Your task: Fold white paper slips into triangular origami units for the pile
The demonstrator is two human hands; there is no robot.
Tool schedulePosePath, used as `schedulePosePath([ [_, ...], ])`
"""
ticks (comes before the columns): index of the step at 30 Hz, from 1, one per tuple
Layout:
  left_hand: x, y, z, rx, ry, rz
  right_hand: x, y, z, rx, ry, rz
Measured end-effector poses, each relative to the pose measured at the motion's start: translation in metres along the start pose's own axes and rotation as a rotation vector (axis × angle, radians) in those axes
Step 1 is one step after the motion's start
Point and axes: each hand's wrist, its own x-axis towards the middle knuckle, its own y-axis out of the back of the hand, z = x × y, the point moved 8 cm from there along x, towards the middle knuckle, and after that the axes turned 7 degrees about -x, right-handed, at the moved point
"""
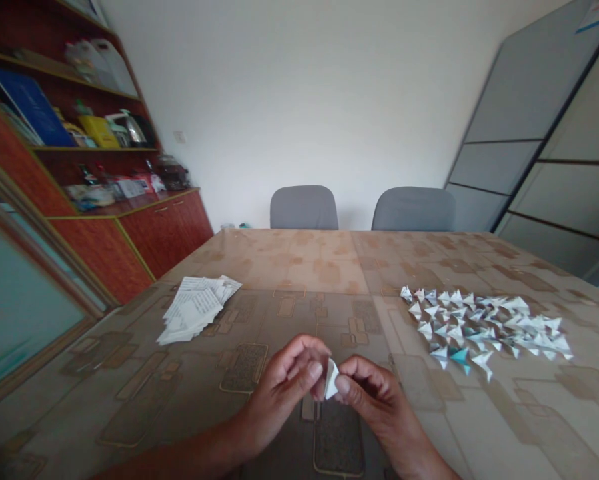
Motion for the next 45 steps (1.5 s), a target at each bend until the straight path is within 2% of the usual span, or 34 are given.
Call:
schedulePosePath([
  [4,-0.005,-0.001,0.002,0.014,-0.088,0.042,-0.001,0.008,-0.004,-0.038,0.026,0.084],
  [13,-0.006,0.005,-0.005,0.221,-0.046,0.187,-0.001,0.008,-0.014,-0.192,0.125,0.123],
  [17,-0.004,0.009,-0.011,0.15,0.008,0.22,-0.01,0.02,-0.027,-0.364,0.299,0.302],
  [19,-0.004,0.009,-0.015,0.1,0.026,0.212,-0.017,0.019,-0.038,-0.481,0.401,0.346],
  [21,-0.004,0.009,-0.017,0.062,0.029,0.2,-0.021,0.014,-0.046,-0.57,0.462,0.321],
  [25,-0.005,0.008,-0.02,0.009,0.046,0.182,-0.022,0.006,-0.051,-0.648,0.474,0.253],
  [31,-0.005,0.007,-0.023,0.011,0.118,0.18,-0.022,0.005,-0.055,-0.71,0.501,0.264],
  [39,-0.005,0.004,-0.029,0.019,0.205,0.163,-0.028,-0.001,-0.067,-0.839,0.693,0.255],
  [42,-0.004,0.011,-0.026,0.052,0.138,0.225,-0.027,-0.002,-0.065,-0.809,0.652,0.232],
  [45,-0.004,0.02,-0.014,0.187,-0.007,0.309,-0.021,0.003,-0.057,-0.664,0.496,0.223],
])
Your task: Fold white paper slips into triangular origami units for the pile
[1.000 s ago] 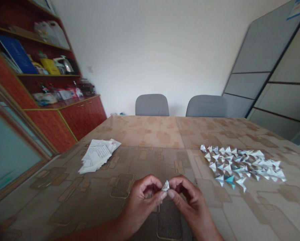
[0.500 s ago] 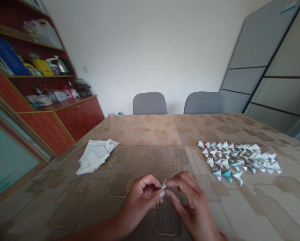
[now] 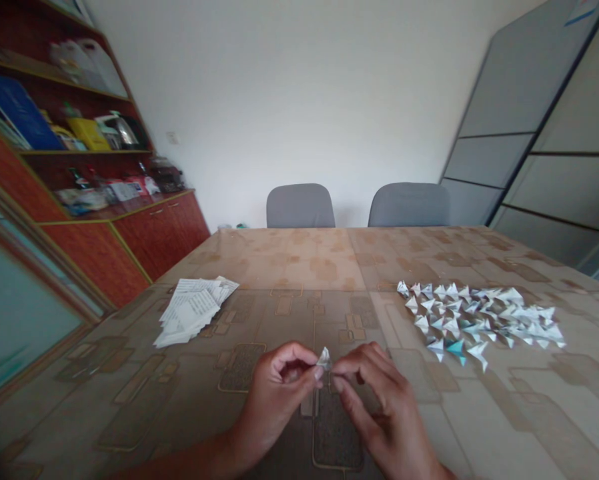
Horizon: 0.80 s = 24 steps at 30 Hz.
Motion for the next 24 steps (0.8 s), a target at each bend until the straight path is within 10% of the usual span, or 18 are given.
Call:
schedulePosePath([
  [9,-0.009,-0.005,0.038,0.36,-0.441,-0.051,-0.013,-0.03,0.045,0.393,-0.452,-0.186],
  [24,-0.011,-0.006,0.03,0.268,-0.409,-0.055,-0.019,-0.041,0.06,0.536,-0.58,-0.159],
])
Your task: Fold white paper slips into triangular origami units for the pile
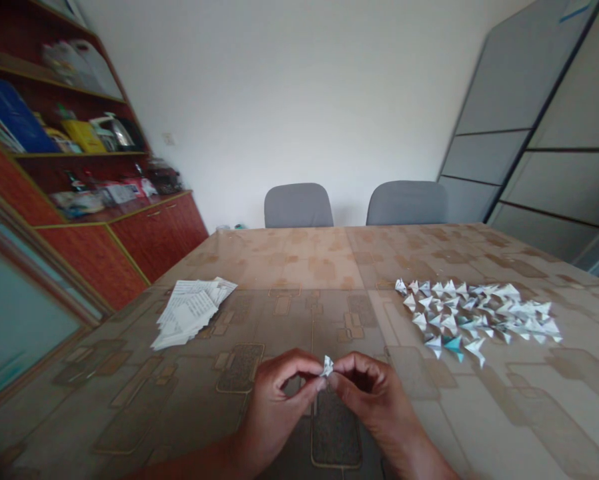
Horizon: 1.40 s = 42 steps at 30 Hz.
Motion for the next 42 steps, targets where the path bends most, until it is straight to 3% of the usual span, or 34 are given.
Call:
schedulePosePath([
  [6,-0.004,-0.001,-0.014,-0.093,0.16,0.031,0.002,0.002,-0.002,-0.107,0.089,0.071],
  [12,0.001,0.002,-0.005,-0.063,0.088,0.028,-0.004,-0.002,-0.012,-0.118,0.092,-0.006],
  [20,-0.003,-0.001,-0.003,-0.054,0.049,-0.012,-0.002,-0.003,-0.013,-0.05,0.064,0.027],
  [25,-0.005,-0.002,-0.013,-0.105,0.168,-0.002,-0.002,0.002,-0.015,-0.169,0.132,0.061],
  [31,-0.002,-0.005,-0.014,-0.168,0.221,-0.017,-0.002,0.011,-0.026,-0.265,0.199,0.202],
  [35,-0.002,-0.006,-0.02,-0.221,0.283,-0.017,-0.002,0.008,-0.03,-0.277,0.205,0.174],
  [42,-0.005,-0.018,-0.032,-0.559,0.554,-0.127,-0.003,0.02,-0.032,-0.157,0.201,0.123],
])
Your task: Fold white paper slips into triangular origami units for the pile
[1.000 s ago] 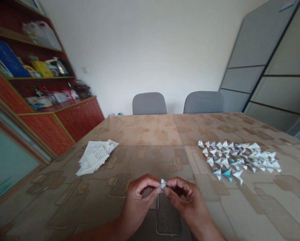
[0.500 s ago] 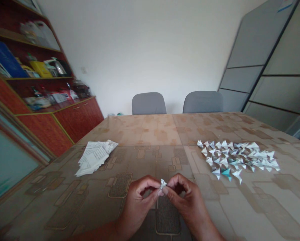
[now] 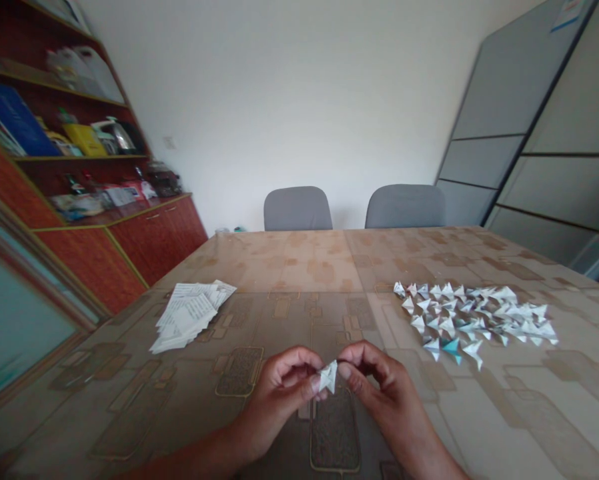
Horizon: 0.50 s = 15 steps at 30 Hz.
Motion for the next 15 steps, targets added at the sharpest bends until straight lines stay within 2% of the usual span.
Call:
schedulePosePath([
  [6,-0.001,0.0,-0.004,-0.068,0.04,0.0,-0.002,-0.003,0.001,0.053,0.0,-0.035],
  [10,0.0,0.0,-0.009,-0.14,0.05,-0.008,-0.004,0.002,-0.016,-0.09,0.154,0.027],
  [15,0.0,-0.005,-0.014,-0.201,0.088,-0.057,-0.007,-0.003,-0.035,-0.243,0.306,-0.05],
])
